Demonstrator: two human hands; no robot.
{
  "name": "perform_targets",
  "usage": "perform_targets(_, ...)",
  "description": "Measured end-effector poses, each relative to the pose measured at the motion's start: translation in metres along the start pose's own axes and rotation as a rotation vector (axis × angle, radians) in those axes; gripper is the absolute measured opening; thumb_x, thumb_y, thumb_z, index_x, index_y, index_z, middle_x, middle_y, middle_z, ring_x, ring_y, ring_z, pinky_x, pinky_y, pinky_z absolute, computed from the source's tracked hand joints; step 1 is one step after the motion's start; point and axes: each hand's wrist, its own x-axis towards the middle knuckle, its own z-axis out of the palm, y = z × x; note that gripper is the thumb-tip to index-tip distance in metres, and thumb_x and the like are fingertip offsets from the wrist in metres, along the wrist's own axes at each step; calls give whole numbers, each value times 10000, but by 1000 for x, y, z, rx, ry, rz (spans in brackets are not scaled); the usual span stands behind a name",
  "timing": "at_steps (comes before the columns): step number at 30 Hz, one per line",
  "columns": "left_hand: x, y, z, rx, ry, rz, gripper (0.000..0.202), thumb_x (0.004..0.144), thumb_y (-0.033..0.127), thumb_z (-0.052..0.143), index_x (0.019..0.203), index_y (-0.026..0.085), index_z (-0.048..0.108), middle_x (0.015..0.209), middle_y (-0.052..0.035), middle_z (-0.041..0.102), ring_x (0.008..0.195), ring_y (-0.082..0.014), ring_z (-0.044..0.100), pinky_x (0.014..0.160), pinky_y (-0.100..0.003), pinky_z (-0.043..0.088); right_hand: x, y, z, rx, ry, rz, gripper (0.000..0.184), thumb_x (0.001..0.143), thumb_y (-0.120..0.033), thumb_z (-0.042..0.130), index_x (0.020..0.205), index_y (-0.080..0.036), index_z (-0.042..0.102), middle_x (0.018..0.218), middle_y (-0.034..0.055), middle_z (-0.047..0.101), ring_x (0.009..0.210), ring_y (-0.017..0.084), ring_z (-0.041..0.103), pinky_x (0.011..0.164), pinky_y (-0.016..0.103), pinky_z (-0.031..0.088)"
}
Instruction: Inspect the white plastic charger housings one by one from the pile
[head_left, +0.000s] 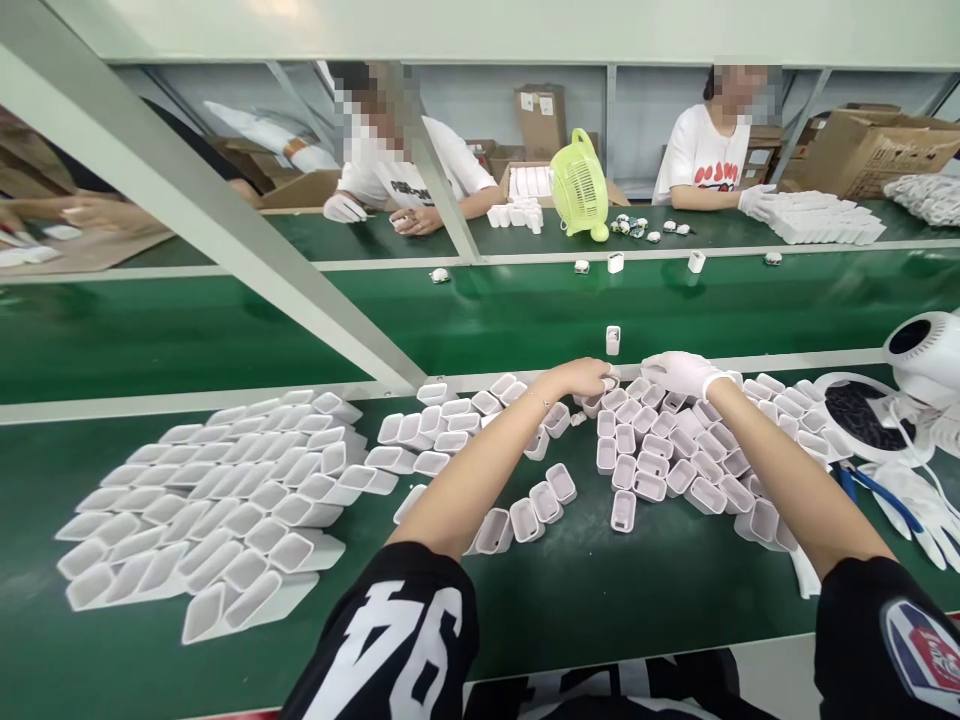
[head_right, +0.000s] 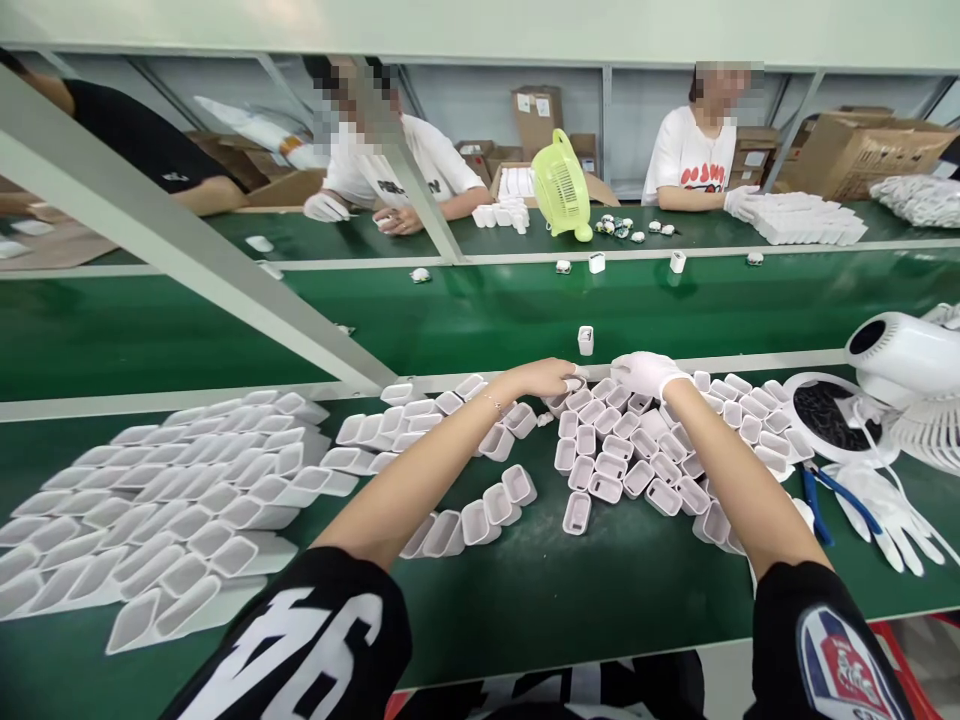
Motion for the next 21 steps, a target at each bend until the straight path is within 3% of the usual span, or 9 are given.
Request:
perform_targets(7,-13,-11,-1,28,-13,-137,297,939,343,576,1152,137,584,1118,-85,624,953,-199,634,821,-395,560,25,-9,-9,-154,-182,-76,270,944,-325,589,1175,-185,601,1181,77,623,990,199,634,860,406,544)
perform_targets(15,-11,-11,2,-42,-33,-180,297,948,348,562,1151,131,579,1069,-77,635,866,-171,647,742,-346,577,9,1,-6,-194,-36,53,272,950,-362,573,1133,-164,613,1141,77,633,980,202,634,854,405,540)
perform_targets(21,-13,-5,-3,-157,-53,-197,316,948,354,561,1175,134,568,1104,-85,627,883,-178,647,749,-353,579,-11,9,1,-93,-21,-21,257,956,-373,560,1092,-168,632,1100,59,654,920,181,647,816,368,551)
